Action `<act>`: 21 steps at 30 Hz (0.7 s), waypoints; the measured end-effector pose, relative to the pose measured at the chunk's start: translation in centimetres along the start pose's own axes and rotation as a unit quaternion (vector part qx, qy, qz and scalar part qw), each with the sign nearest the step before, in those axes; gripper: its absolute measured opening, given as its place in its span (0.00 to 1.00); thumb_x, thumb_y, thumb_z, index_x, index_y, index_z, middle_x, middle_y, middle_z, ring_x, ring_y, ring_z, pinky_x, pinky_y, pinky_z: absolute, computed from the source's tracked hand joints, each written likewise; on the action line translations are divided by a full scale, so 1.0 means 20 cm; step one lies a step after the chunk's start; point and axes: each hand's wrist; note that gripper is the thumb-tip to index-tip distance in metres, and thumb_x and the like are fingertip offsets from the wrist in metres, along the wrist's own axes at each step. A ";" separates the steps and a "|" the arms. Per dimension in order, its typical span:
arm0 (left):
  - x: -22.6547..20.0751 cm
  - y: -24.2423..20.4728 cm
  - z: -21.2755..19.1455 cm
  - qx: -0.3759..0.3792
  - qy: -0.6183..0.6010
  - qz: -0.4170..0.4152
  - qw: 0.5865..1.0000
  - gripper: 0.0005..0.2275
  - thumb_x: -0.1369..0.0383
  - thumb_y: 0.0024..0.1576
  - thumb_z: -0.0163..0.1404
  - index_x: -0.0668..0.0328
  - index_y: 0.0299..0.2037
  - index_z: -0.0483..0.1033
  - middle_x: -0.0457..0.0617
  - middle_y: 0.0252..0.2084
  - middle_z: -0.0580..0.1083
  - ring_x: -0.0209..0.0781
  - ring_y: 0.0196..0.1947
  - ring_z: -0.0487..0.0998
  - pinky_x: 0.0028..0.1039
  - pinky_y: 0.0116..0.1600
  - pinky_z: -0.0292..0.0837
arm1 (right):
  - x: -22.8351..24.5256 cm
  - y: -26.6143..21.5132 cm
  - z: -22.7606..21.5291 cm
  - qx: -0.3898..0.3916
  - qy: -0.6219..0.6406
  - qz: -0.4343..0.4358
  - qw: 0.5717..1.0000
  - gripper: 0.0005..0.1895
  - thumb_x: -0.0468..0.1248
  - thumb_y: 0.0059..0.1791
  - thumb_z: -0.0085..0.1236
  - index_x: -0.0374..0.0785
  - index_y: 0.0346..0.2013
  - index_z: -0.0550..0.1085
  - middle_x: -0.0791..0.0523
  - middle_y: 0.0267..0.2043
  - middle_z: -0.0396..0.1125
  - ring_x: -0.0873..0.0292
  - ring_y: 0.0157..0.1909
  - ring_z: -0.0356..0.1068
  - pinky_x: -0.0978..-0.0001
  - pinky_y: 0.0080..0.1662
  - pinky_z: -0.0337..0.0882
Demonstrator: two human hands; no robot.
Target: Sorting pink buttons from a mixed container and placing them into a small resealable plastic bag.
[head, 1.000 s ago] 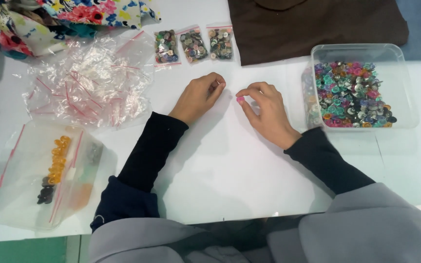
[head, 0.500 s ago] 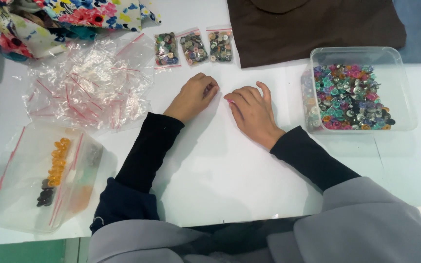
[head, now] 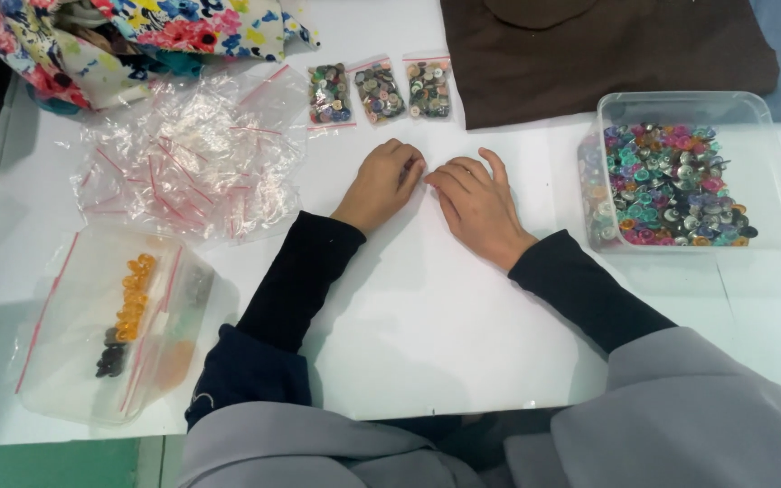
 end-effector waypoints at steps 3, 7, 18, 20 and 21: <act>-0.01 -0.03 0.01 -0.009 0.025 0.015 1.000 0.11 0.63 0.69 0.42 0.59 0.46 0.76 0.51 0.38 0.74 0.44 0.43 0.78 0.31 0.49 0.75 | 0.00 -0.01 0.01 0.017 -0.002 0.008 1.000 0.08 0.33 0.57 0.55 0.43 0.50 0.76 0.57 0.46 0.72 0.57 0.59 0.67 0.45 0.69 0.49; -0.01 -0.06 0.02 -0.009 0.039 0.017 0.999 0.09 0.63 0.69 0.42 0.56 0.50 0.73 0.49 0.38 0.74 0.44 0.44 0.78 0.31 0.51 0.74 | -0.01 -0.01 0.02 0.019 0.002 0.010 1.000 0.08 0.33 0.56 0.55 0.43 0.50 0.76 0.57 0.46 0.72 0.57 0.59 0.67 0.46 0.69 0.50; 0.01 -0.11 0.04 -0.037 0.068 0.054 0.996 0.07 0.63 0.67 0.46 0.54 0.47 0.75 0.47 0.40 0.74 0.41 0.45 0.79 0.28 0.53 0.74 | -0.01 -0.01 0.02 0.023 -0.021 0.022 0.999 0.08 0.33 0.57 0.55 0.43 0.50 0.77 0.56 0.46 0.73 0.57 0.60 0.66 0.47 0.69 0.51; -0.01 -0.13 0.03 -0.036 0.070 0.057 0.995 0.06 0.64 0.67 0.47 0.54 0.47 0.75 0.48 0.40 0.74 0.42 0.45 0.78 0.28 0.53 0.74 | 0.01 -0.01 0.00 0.025 -0.018 0.024 0.999 0.08 0.34 0.57 0.54 0.43 0.51 0.77 0.56 0.46 0.73 0.56 0.60 0.67 0.47 0.69 0.51; -0.02 -0.14 0.02 -0.035 0.071 0.061 0.995 0.06 0.65 0.66 0.49 0.54 0.47 0.75 0.48 0.41 0.74 0.42 0.45 0.78 0.28 0.53 0.74 | 0.01 0.00 -0.01 0.027 -0.016 0.027 0.999 0.08 0.34 0.57 0.54 0.43 0.51 0.77 0.56 0.46 0.73 0.56 0.60 0.67 0.48 0.69 0.50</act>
Point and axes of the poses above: each hand's wrist, its own y-axis towards the middle knuckle, its own z-axis out of the palm, x = y × z
